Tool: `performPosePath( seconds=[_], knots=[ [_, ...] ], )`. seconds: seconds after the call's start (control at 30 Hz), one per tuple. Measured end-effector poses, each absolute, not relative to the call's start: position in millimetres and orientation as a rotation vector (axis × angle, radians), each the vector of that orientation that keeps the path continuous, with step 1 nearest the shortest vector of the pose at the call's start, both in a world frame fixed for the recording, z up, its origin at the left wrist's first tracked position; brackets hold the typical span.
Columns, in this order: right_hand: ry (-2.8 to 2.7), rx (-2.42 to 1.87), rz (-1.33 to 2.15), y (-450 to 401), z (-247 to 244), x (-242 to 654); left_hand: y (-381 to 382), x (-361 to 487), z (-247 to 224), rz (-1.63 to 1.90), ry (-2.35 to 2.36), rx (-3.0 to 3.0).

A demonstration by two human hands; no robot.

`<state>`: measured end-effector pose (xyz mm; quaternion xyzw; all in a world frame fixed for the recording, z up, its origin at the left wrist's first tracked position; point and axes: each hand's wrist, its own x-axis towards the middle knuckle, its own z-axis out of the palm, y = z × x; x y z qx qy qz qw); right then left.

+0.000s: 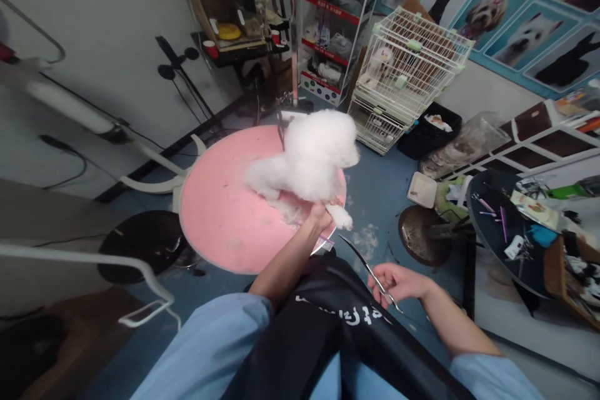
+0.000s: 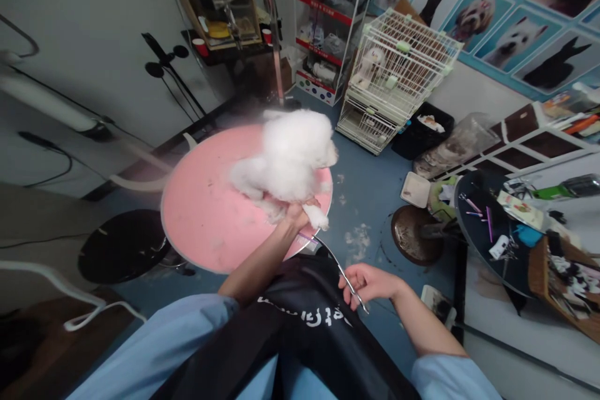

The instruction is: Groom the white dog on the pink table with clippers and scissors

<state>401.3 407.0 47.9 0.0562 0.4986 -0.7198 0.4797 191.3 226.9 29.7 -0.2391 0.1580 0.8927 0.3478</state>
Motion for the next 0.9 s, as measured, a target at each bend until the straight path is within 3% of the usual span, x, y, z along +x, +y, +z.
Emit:
performPosePath(
  seconds=[0.17, 0.9],
  knots=[
    [1.073, 0.049, -1.914, 404.6, 47.3, 379.5, 225.2, 192.5, 40.7, 2.313, 0.401, -0.686],
    [1.033, 0.220, -1.954, 391.7, 39.7, 378.2, 236.8, 189.7, 40.3, 2.462, 0.372, -0.631]
  ],
)
